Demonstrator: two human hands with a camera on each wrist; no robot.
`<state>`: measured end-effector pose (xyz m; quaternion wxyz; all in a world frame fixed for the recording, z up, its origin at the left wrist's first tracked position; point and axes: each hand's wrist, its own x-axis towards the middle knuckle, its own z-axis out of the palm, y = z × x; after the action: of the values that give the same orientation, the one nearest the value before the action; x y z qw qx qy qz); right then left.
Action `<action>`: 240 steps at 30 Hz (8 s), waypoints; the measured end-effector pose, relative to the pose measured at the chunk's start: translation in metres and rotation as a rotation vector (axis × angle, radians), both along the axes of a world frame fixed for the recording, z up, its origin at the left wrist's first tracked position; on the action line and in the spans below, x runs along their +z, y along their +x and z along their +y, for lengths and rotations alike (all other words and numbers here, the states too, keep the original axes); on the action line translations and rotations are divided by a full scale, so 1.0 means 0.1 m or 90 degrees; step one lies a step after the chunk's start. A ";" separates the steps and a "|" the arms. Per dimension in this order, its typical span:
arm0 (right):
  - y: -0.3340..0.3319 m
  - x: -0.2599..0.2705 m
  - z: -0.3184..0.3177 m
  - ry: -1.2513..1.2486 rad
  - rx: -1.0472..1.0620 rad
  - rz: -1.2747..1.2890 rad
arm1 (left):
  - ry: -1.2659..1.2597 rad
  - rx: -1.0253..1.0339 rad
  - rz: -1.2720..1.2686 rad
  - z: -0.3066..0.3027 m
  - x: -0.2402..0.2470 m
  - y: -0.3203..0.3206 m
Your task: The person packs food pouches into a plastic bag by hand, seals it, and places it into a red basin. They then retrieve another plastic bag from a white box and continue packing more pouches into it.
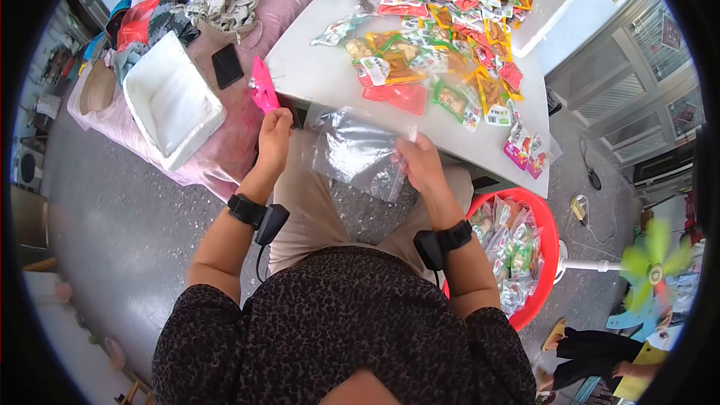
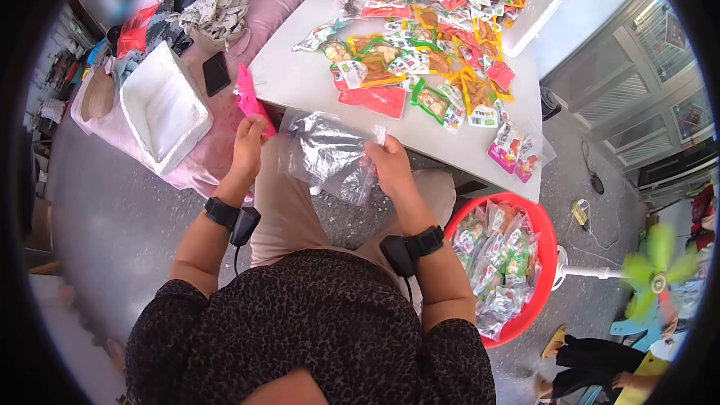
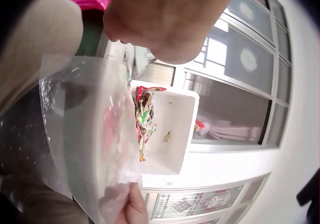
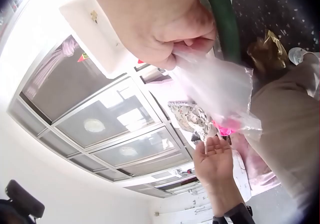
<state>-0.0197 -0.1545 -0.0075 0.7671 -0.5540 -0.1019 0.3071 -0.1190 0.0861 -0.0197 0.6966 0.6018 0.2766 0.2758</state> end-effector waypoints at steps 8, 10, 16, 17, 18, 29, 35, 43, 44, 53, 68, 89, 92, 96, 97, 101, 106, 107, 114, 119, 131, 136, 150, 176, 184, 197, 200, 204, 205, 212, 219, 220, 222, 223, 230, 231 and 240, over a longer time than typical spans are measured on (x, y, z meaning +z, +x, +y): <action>-0.17 -0.06 0.19 0.028 0.008 0.013 | 0.453 -0.428 0.016 -0.89 0.29 -0.04; -0.21 0.00 0.16 0.035 0.005 0.016 | 0.481 -0.407 0.020 -1.05 0.25 0.01; -0.23 0.10 0.02 0.081 0.014 0.103 | 0.488 -0.366 0.042 -1.17 0.21 0.11; -0.24 0.13 -0.01 0.077 0.017 0.113 | 0.464 -0.364 0.031 -1.17 0.18 0.12; -0.25 0.14 -0.03 0.074 0.020 0.123 | 0.442 -0.361 0.020 -1.17 0.17 0.12; -0.22 0.06 -0.06 -0.016 -0.019 0.025 | 0.483 -0.350 -0.025 -1.23 0.10 0.13; -0.24 0.10 -0.07 -0.029 0.003 0.001 | 0.353 -0.401 0.005 -1.23 0.22 0.09; -0.32 0.19 -0.04 -0.050 0.020 -0.004 | 0.431 -0.370 -0.003 -1.23 0.27 0.04; -0.31 0.21 -0.05 -0.053 0.017 0.006 | 0.423 -0.372 -0.035 -1.22 0.23 0.05; -0.26 0.18 -0.14 0.064 0.122 0.088 | -0.116 -0.519 0.012 -1.16 0.26 -0.02; -0.39 0.26 -0.07 0.041 0.129 0.052 | -0.187 -0.504 0.030 -1.13 0.30 -0.19; -0.17 0.41 0.60 -0.022 0.183 -0.094 | 0.528 -0.086 -0.002 -0.83 0.44 -0.22; -0.01 0.34 0.76 -0.009 0.186 -0.083 | 0.586 -0.018 0.028 -0.50 0.45 -0.17; 0.16 0.51 1.10 0.012 0.149 -0.089 | 0.833 0.131 0.043 -0.10 0.82 -0.01; 0.20 0.60 1.18 0.020 0.139 -0.099 | 0.880 0.142 0.035 -0.06 0.91 0.04; 0.37 0.75 1.42 0.098 0.076 -0.073 | 1.023 0.186 -0.023 0.03 1.16 0.30; 0.67 0.52 1.50 -0.024 -0.008 -0.138 | 1.057 0.151 -0.004 0.09 1.01 0.67; 0.75 0.44 1.51 -0.068 -0.020 -0.164 | 1.046 0.116 0.038 0.08 0.88 0.75; 1.05 0.10 1.37 -0.397 -0.050 -0.631 | 0.775 -0.140 0.235 -0.05 0.08 1.27; 1.17 0.11 1.13 -0.585 -0.034 -0.841 | 0.600 -0.120 0.159 -0.06 -0.11 1.47; 1.20 0.11 1.30 -0.718 -0.073 -0.894 | 0.483 -0.061 0.049 0.00 -0.22 1.58; 1.27 0.24 1.05 -0.675 -0.037 -0.825 | 0.461 -0.101 0.077 0.02 -0.12 1.55; 1.14 0.51 0.25 0.081 -0.180 0.001 | 0.486 -0.208 0.075 -0.17 0.01 1.60; 1.01 0.26 0.20 0.152 -0.105 0.191 | 0.593 -0.251 0.011 -0.34 0.24 1.53; 0.86 -0.01 0.45 0.206 -0.176 0.187 | 0.655 -0.268 0.118 -0.40 0.27 1.52; 0.70 0.14 0.68 0.060 -0.100 0.164 | 0.791 -0.158 -0.038 -0.52 0.21 1.48; 0.66 0.05 0.78 0.027 -0.087 0.117 | 0.811 -0.177 -0.024 -0.53 0.22 1.47; 0.64 -0.10 0.77 -0.140 0.032 0.045 | 0.800 -0.172 -0.045 -0.54 0.15 1.45; 0.66 -0.12 0.78 -0.111 0.011 0.077 | 0.811 -0.165 -0.043 -0.54 0.14 1.46; 0.67 -0.13 0.94 -0.007 -0.143 0.103 | 0.786 -0.188 -0.023 -0.49 0.24 1.51; 0.81 -0.11 0.72 -0.074 -0.119 0.025 | 0.797 -0.190 -0.031 -0.44 0.30 1.43; 0.83 -0.08 0.72 -0.047 -0.087 0.014 | 0.775 -0.145 -0.084 -0.45 0.28 1.43; 0.79 -0.13 0.88 -0.056 -0.096 -0.116 | 0.752 -0.220 -0.015 -0.48 0.27 1.43; 0.77 -0.13 0.93 -0.059 -0.100 -0.149 | 0.738 -0.260 0.020 -0.48 0.28 1.41; 0.88 -0.07 1.00 -0.158 -0.088 -0.104 | 0.796 -0.197 0.025 -0.40 0.35 1.37; 0.90 -0.06 0.98 -0.209 -0.089 -0.113 | 0.808 -0.195 0.058 -0.37 0.32 1.37; 1.03 0.05 0.82 -0.351 0.019 -0.227 | 0.760 -0.252 0.073 -0.37 0.26 1.52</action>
<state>0.0830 -0.0721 -0.0022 0.5535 -0.7845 -0.1553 0.2326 0.0326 0.0492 0.0063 0.2628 0.9404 -0.0043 0.2157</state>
